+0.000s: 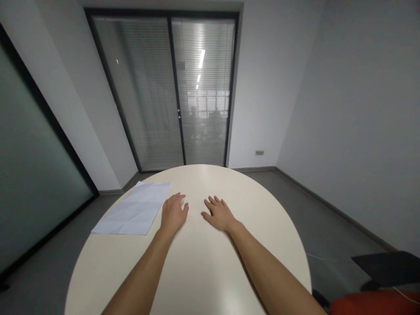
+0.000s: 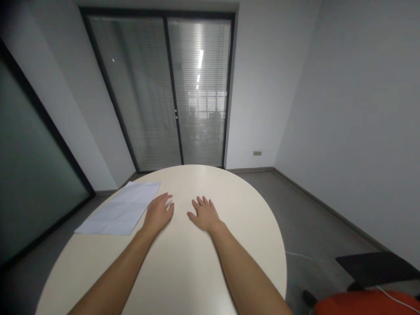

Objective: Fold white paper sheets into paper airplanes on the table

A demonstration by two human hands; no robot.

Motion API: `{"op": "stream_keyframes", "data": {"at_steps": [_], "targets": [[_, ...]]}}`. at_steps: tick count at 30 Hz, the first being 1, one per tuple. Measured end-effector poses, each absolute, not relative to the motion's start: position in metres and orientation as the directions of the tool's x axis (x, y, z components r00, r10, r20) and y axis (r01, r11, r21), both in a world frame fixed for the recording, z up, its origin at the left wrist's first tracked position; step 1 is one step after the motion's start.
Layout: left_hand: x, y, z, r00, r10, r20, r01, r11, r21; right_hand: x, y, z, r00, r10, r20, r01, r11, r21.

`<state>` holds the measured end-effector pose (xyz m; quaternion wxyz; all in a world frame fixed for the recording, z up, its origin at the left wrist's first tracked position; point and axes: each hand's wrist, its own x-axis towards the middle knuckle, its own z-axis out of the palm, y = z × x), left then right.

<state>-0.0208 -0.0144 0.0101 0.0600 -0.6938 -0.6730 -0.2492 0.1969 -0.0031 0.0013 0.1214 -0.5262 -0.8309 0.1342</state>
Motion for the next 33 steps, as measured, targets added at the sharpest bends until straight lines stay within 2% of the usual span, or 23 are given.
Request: {"op": "stream_keyframes", "data": {"at_steps": [5,9,13,21,27,33], "targets": [[-0.056,-0.021,0.021,-0.261,0.879,0.398,0.965,0.228,0.130,0.201,-0.005,0.005,-0.425,0.903,0.062,0.837,0.418,-0.353],[-0.076,-0.025,0.012,-0.399,0.865,0.304,0.917,0.379,0.126,0.205,-0.007,0.008,-0.422,0.906,0.048,0.837,0.409,-0.364],[-0.082,-0.024,0.004,-0.411,0.881,0.234,0.910,0.381,0.165,0.208,-0.009,0.012,-0.428,0.902,0.053,0.829,0.415,-0.375],[-0.082,-0.024,0.012,-0.368,0.899,0.236,0.928,0.340,0.154,0.210,-0.010,0.012,-0.428,0.902,0.058,0.827,0.417,-0.377],[-0.080,-0.026,0.023,-0.475,0.861,0.181,0.864,0.418,0.282,0.211,-0.010,0.012,-0.429,0.902,0.060,0.827,0.418,-0.377],[-0.079,-0.028,0.028,-0.479,0.829,0.289,0.874,0.419,0.245,0.213,-0.008,0.009,-0.432,0.899,0.072,0.819,0.424,-0.387]]}}
